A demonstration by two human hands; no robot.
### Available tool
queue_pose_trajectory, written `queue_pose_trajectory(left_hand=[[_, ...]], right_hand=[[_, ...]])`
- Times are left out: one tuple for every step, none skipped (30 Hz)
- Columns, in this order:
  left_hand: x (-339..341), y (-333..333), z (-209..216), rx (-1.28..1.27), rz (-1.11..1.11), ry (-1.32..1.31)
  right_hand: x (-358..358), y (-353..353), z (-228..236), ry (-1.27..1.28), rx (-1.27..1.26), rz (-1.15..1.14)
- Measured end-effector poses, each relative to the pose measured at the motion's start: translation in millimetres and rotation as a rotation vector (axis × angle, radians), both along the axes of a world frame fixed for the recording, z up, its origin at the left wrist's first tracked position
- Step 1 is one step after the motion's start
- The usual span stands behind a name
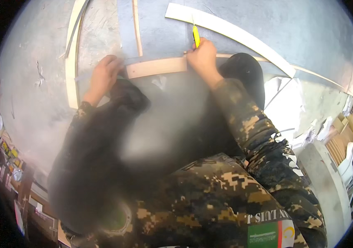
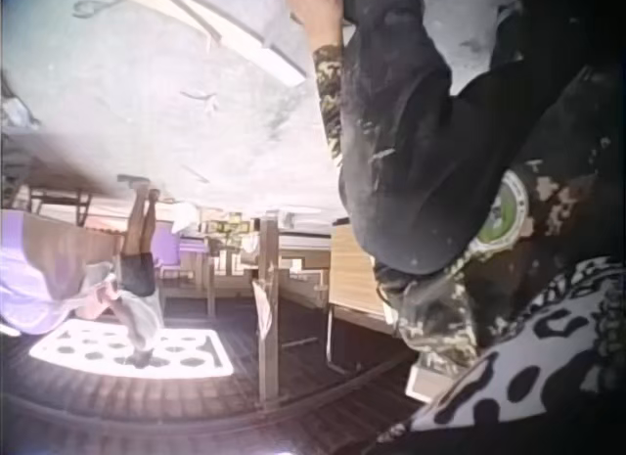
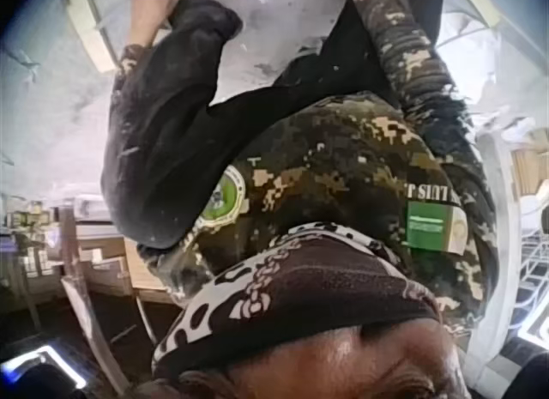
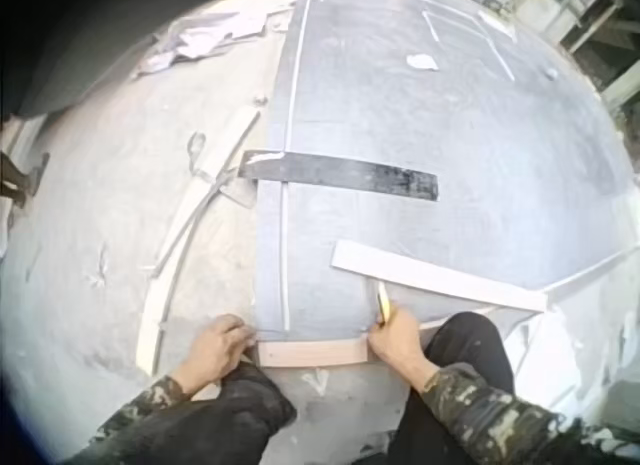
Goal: Cutting and fitting wood/bamboo trim pieces onto a base board using a utility knife.
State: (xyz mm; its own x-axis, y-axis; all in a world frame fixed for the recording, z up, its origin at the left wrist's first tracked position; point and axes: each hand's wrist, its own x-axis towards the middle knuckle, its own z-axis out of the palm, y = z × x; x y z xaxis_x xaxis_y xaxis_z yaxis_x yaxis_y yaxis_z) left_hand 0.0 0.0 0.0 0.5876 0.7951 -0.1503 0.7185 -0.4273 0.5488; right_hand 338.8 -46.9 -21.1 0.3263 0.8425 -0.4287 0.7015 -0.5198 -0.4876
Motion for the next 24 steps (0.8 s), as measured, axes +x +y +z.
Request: queue_pose_trajectory(left_hand=[[1.7,-0.8,0.4,0.009,0.003,-0.008],[2.5,-1.3,0.2,0.017,0.006,-0.016],[3.3,-1.6,-0.5,0.016,0.007,-0.019],[4.0,-1.8,-1.5,0.018,0.007,-0.022],[4.4,-2.1,-2.1,0.019,0.007,-0.026],[5.4,-2.3,-2.9,0.020,0.007,-0.028],[6.2,-2.4,-3.5,0.015,0.013,-0.033],[7.0,-2.4,-3.8,0.011,0.018,-0.037],[7.0,-2.3,-3.4,0.011,0.018,-0.037],[7.3,-1.7,-2.5,0.008,0.018,-0.033],[7.5,-1.4,-1.7,0.004,0.018,-0.029],[7.1,-1.9,-1.3,0.005,0.020,-0.026],[6.8,-2.6,-1.0,0.019,0.019,-0.022],[6.7,-3.2,-0.6,0.034,0.018,-0.017],[7.2,-3.9,0.3,0.034,0.020,-0.010],[9.2,-4.6,0.8,0.038,0.026,-0.005],[10.4,-5.1,1.1,0.041,0.032,0.000],[11.0,-4.9,0.8,0.041,0.032,0.005],[11.2,-4.7,0.0,0.037,0.030,-0.003],[10.9,-4.5,-0.2,0.032,0.028,-0.012],[10.8,-4.5,-0.2,0.032,0.029,-0.008],[10.7,-4.7,-0.2,0.032,0.028,-0.010],[10.2,-4.8,-0.4,0.032,0.027,-0.013],[10.3,-4.7,-1.0,0.031,0.027,-0.013]], right_hand=[[-0.2,-0.6,0.4,0.011,0.000,-0.008],[-0.5,-1.0,0.7,0.021,0.001,-0.016],[0.1,-1.7,1.0,0.018,-0.001,-0.015],[0.5,-2.5,1.1,0.018,-0.004,-0.009],[0.8,-3.2,1.3,0.018,-0.008,-0.003],[2.3,-4.4,-1.0,0.015,-0.007,-0.003],[3.2,-5.4,-3.5,0.009,0.014,0.004],[4.4,-6.5,-5.7,0.002,0.035,0.010],[3.7,-7.5,-6.7,0.003,0.035,0.010],[2.9,-8.5,-7.6,-0.026,0.084,0.031],[2.4,-9.1,-8.5,-0.055,0.133,0.051],[1.4,-8.3,-7.7,-0.052,0.134,0.053],[0.7,-7.2,-6.8,-0.031,0.098,0.042],[-0.1,-6.1,-5.9,-0.010,0.061,0.031],[-1.2,-5.7,-5.3,-0.004,0.062,0.033],[-1.3,-5.4,-4.1,-0.005,0.054,0.029],[-1.6,-5.2,-3.4,-0.005,0.046,0.025],[-0.6,-5.4,-4.1,-0.001,0.046,0.025],[0.5,-5.2,-5.0,0.007,0.041,0.023],[0.4,-5.4,-6.3,0.015,0.035,0.020],[-0.9,-4.9,-4.9,0.019,0.035,0.021],[-1.6,-4.8,-3.2,0.004,0.041,0.030],[-2.4,-4.6,-1.7,-0.012,0.047,0.038],[-2.3,-4.5,-1.0,-0.012,0.046,0.039]])
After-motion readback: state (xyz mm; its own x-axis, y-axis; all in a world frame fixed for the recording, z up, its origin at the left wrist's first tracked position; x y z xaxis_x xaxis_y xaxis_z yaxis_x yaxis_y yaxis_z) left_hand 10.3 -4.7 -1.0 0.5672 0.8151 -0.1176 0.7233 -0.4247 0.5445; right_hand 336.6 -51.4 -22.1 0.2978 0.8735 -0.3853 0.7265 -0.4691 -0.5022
